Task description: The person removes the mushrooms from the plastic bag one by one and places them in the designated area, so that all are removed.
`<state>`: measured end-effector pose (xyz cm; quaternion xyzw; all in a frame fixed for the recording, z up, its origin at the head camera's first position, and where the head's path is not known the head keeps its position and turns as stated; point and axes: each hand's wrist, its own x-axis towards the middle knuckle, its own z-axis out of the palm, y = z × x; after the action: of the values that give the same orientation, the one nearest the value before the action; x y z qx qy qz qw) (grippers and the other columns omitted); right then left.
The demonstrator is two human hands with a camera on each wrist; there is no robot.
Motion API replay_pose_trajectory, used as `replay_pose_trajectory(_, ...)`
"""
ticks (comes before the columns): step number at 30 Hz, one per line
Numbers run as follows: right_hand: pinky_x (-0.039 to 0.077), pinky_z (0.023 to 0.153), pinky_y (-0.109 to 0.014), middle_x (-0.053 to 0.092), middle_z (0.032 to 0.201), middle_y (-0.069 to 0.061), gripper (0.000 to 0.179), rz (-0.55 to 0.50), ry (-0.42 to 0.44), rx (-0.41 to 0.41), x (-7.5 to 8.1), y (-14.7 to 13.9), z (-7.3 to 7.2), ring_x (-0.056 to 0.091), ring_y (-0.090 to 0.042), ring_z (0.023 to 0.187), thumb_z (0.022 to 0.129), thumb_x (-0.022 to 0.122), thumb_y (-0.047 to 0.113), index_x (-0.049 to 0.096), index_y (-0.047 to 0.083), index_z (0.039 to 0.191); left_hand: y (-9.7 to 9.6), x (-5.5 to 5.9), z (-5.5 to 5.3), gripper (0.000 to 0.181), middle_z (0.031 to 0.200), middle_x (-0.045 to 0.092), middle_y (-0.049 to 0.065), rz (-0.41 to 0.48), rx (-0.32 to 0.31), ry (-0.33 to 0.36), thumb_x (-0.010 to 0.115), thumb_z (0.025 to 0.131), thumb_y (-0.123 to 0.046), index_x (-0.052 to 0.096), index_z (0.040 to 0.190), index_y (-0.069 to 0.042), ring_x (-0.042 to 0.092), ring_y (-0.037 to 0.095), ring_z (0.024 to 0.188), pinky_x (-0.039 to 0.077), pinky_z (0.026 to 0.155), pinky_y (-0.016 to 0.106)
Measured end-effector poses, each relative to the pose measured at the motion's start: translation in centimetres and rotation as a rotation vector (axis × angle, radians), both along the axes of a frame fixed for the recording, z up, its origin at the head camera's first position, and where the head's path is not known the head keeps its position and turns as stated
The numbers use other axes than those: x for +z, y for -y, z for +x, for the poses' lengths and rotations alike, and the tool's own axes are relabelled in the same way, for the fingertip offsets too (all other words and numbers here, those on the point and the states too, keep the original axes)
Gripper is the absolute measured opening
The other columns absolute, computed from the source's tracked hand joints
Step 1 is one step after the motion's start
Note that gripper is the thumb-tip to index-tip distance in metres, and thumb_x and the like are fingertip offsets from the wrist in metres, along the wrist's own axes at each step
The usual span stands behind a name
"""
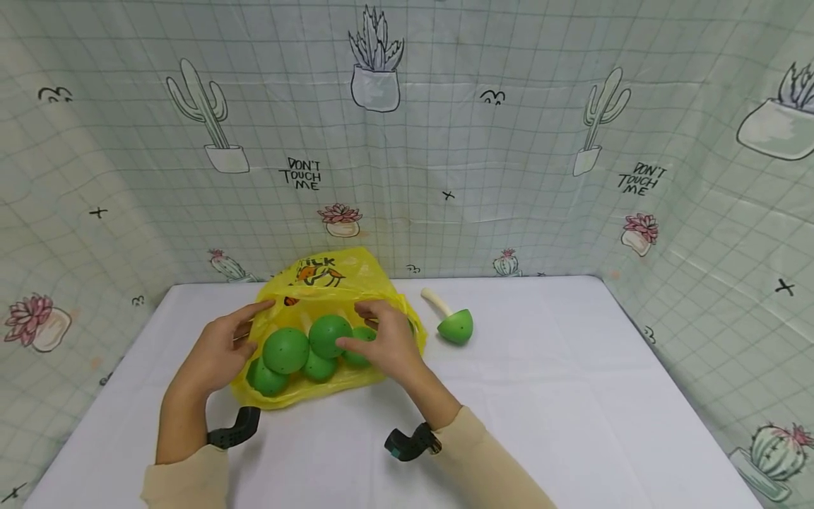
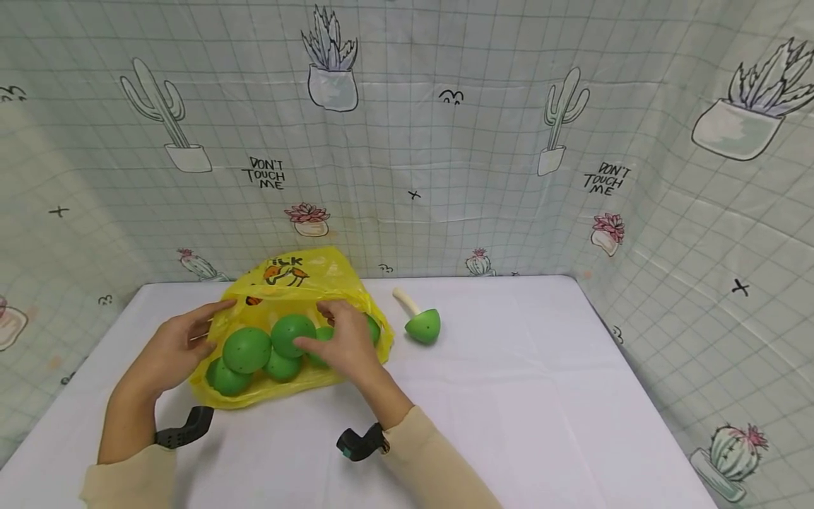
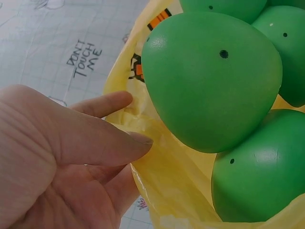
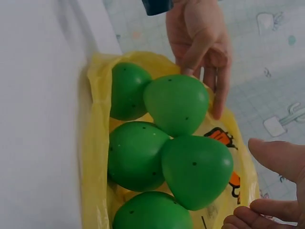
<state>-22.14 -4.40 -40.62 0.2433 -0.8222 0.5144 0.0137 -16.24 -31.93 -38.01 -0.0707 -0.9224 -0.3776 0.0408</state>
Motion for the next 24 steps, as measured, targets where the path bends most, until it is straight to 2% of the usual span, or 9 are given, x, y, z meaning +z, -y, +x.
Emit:
replay_pose_trajectory(6,0.055,0.106,-0.044,0.064,0.137,-0.021,0.067,0.037,-0.013,0.000,-0.2,0.7,-0.1,0.063,-0.037,0.126,0.085,0.090,0.017,0.060,-0.007,0.140,0.0,0.0,-0.1,0.070,0.158,0.041,0.033,0.005,-0.001,0.009,0.054,0.093,0.020,0.045,0.158,-0.002,0.049,0.059,0.135,0.046,0.107,0.068)
replay_pose_trajectory(14,0.057,0.103,-0.041,0.065,0.136,-0.018,0.066,0.122,-0.031,-0.013,-0.6,1.6,-0.3,0.064,-0.034,0.122,0.085,0.091,0.023,0.062,-0.004,0.138,0.0,0.1,-0.1,0.070,0.159,0.040,0.033,0.007,0.004,0.020,0.053,0.093,0.021,0.045,0.158,-0.003,0.048,0.059,0.135,0.045,0.107,0.068)
replay_pose_trajectory(24,0.055,0.104,-0.044,0.064,0.137,-0.017,0.067,0.113,-0.015,0.005,-1.0,2.5,-0.5,0.063,-0.033,0.122,0.084,0.091,0.022,0.061,-0.004,0.139,-0.1,0.4,-0.1,0.069,0.159,0.040,0.033,0.011,0.010,0.034,0.054,0.093,0.021,0.045,0.158,-0.002,0.047,0.058,0.137,0.044,0.109,0.067)
